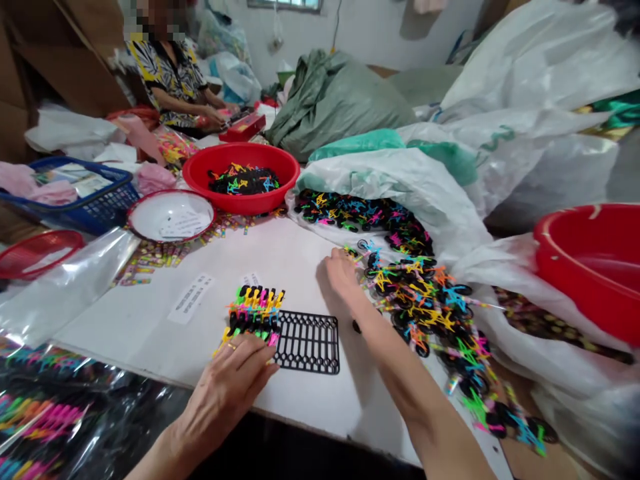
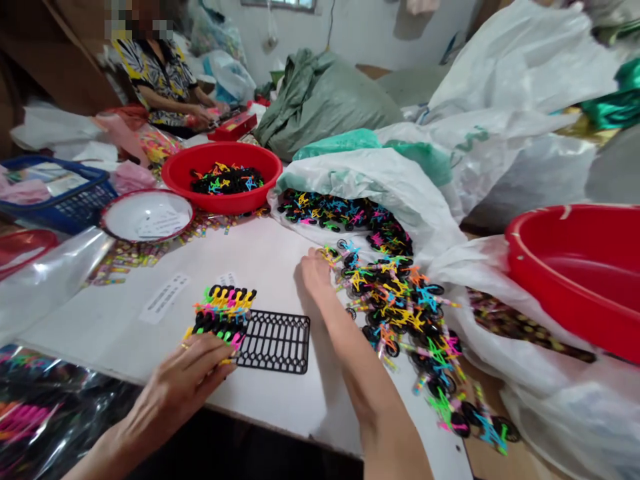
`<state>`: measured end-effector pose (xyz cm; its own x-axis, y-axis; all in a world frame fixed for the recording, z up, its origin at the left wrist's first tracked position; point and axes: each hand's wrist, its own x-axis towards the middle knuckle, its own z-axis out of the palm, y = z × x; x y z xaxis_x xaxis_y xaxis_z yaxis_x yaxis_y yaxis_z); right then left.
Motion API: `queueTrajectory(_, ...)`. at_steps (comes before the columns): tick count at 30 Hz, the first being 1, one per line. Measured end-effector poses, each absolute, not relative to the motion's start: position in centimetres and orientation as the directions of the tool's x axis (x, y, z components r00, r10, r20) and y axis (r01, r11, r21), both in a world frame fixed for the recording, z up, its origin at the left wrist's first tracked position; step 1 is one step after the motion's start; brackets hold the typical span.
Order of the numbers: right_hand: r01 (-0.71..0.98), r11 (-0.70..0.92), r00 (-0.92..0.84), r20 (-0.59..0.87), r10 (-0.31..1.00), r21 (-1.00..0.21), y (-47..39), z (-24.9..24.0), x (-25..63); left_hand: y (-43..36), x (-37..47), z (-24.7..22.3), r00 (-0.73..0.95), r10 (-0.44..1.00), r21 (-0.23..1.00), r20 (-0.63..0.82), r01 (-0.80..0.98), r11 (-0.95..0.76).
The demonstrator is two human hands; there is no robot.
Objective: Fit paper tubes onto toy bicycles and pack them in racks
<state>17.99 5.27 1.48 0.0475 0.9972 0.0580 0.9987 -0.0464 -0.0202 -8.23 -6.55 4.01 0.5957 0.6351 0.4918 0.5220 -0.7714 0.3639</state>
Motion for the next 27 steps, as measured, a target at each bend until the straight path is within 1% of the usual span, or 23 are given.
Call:
queueTrajectory(2, 0.993, 0.113, -0.111, 0.054, 0.992, -0.035, 3.9, 0.4, 17.0, -5.1, -7.6, 4.9, 0.536, 0.669, 0.360, 0.515, 0.573, -0.736)
queueTrajectory(4, 0.957, 0.283, -0.279, 0.057, 0.959, -0.068, 1.7, -0.3, 16.5, -3.2, -6.8, 5.3, 0.537, 0.687, 0.314, 0.489, 0.627, -0.713)
queueTrajectory(5, 0.941, 0.324, -0.318, 0.067, 0.946, -0.099, 0.7, -0.5, 16.5, -2.3, -6.4, 5.3, 0.576, 0.686, 0.291, 0.445, 0.631, -0.719)
queueTrajectory(6, 0.939, 0.318, -0.309, 0.081, 0.948, -0.133, 0.0, -0.6, 16.6, -1.4, -6.0, 5.0, 0.622, 0.678, 0.276, 0.392, 0.623, -0.732)
queueTrajectory(8, 0.965, 0.188, -0.174, 0.088, 0.981, -0.184, -0.6, -0.6, 16.6, -0.4, -5.5, 4.3, 0.690, 0.656, 0.272, 0.307, 0.597, -0.755)
queueTrajectory(9, 0.977, 0.104, -0.091, 0.079, 0.993, -0.188, -0.4, -0.6, 16.4, -0.1, -5.3, 3.9, 0.699, 0.653, 0.277, 0.292, 0.592, -0.757)
queueTrajectory(12, 0.985, -0.081, 0.087, 0.033, 0.996, -0.149, 1.2, -0.6, 15.1, -0.2, -5.3, 3.2, 0.681, 0.657, 0.289, 0.324, 0.590, -0.754)
queueTrajectory(14, 0.974, -0.161, 0.166, 0.017, 0.986, -0.162, 2.2, -0.6, 14.2, -0.4, -5.4, 3.2, 0.679, 0.648, 0.292, 0.345, 0.579, -0.762)
queueTrajectory(15, 0.960, -0.199, 0.204, 0.006, 0.979, -0.199, 2.4, -0.5, 13.9, -0.4, -5.4, 3.3, 0.678, 0.645, 0.293, 0.352, 0.575, -0.764)
queueTrajectory(16, 0.938, -0.226, 0.232, -0.009, 0.973, -0.263, 2.4, -0.4, 13.7, -0.5, -5.4, 3.4, 0.676, 0.644, 0.297, 0.357, 0.572, -0.765)
queueTrajectory(17, 0.901, -0.241, 0.251, -0.018, 0.968, -0.361, 2.2, -0.4, 13.6, -0.4, -5.4, 3.4, 0.673, 0.644, 0.307, 0.364, 0.567, -0.765)
queueTrajectory(18, 0.841, -0.236, 0.259, -0.022, 0.966, -0.486, 1.7, -0.3, 13.6, -0.4, -5.4, 3.4, 0.672, 0.643, 0.320, 0.367, 0.558, -0.766)
queueTrajectory(20, 0.653, -0.186, 0.270, -0.003, 0.963, -0.734, 0.1, -0.3, 13.3, -0.2, -5.4, 3.3, 0.681, 0.638, 0.348, 0.358, 0.537, -0.769)
queueTrajectory(21, 0.555, -0.152, 0.274, 0.007, 0.962, -0.818, -0.8, -0.4, 13.0, -0.1, -5.4, 3.2, 0.687, 0.635, 0.358, 0.353, 0.528, -0.770)
queueTrajectory(22, 0.479, -0.130, 0.273, 0.007, 0.962, -0.868, -1.6, -0.5, 12.6, 0.0, -5.4, 3.1, 0.690, 0.634, 0.366, 0.350, 0.522, -0.770)
queueTrajectory(23, 0.434, -0.129, 0.269, -0.008, 0.963, -0.892, -2.5, -0.7, 12.1, 0.0, -5.4, 3.0, 0.687, 0.637, 0.375, 0.350, 0.520, -0.767)
queueTrajectory(25, 0.411, -0.151, 0.256, -0.045, 0.966, -0.899, -3.6, -1.0, 10.8, 0.0, -5.4, 2.9, 0.670, 0.646, 0.401, 0.365, 0.513, -0.759)
queueTrajectory(27, 0.414, -0.151, 0.268, -0.038, 0.963, -0.898, -4.1, -1.4, 9.7, 0.0, -5.4, 3.0, 0.654, 0.659, 0.437, 0.372, 0.503, -0.746)
